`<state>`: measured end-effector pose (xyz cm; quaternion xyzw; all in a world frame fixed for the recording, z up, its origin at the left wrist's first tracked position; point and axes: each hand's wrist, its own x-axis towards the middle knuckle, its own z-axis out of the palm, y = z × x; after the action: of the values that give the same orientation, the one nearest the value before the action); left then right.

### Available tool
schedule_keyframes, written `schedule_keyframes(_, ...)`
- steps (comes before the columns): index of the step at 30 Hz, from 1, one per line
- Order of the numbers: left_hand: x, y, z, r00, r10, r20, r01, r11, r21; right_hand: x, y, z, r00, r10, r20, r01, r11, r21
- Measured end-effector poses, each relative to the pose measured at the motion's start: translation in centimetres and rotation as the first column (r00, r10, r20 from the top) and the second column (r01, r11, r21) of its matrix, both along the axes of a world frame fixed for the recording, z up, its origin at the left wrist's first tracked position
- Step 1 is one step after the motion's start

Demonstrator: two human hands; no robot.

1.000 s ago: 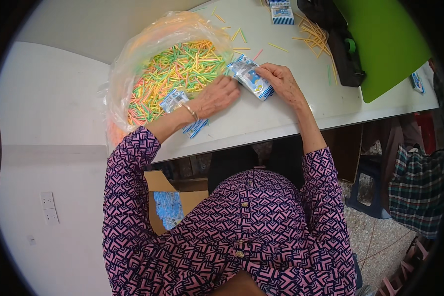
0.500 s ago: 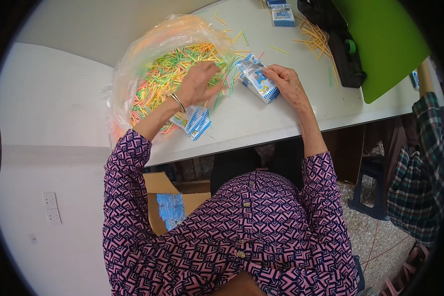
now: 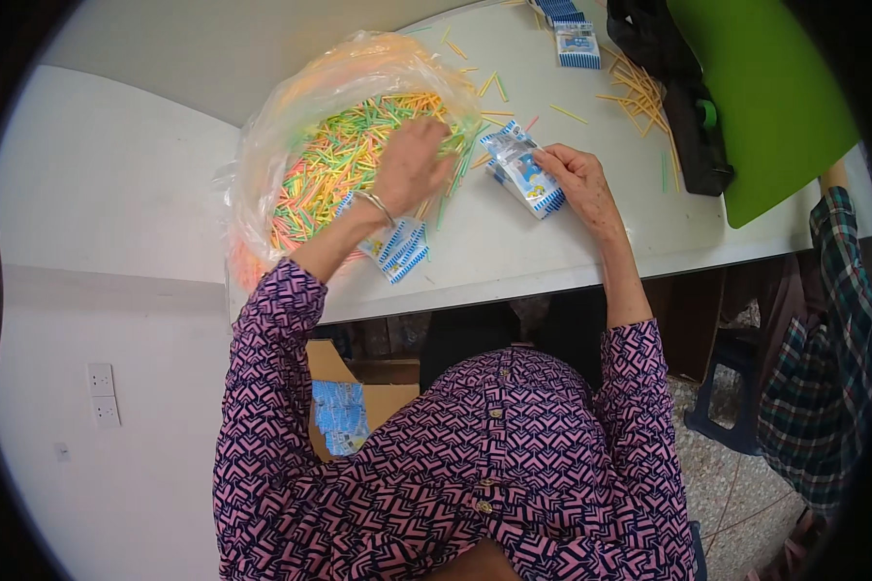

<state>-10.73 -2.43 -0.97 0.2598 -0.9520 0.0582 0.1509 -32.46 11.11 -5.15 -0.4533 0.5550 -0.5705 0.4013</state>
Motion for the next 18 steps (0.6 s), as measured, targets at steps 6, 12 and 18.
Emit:
schedule_keyframes(6,4.8,-5.7,2.9,0.953,-0.055,0.297,0.097,0.987,-0.126,0.1,-0.2,0.1,1.0,-0.007,0.014,0.007,1.0,-0.019)
schedule_keyframes(12,2.4,-7.1,1.7,0.844,-0.134,0.519,0.227,0.966,-0.12,0.1,-0.2,0.0,1.0,-0.025,0.009,0.025,0.999,0.027)
schedule_keyframes(18,0.1,-8.5,-0.6,0.808,-0.111,0.578,0.251,0.953,-0.169,0.1,-0.4,-0.1,1.0,-0.009,0.021,0.009,1.0,0.001)
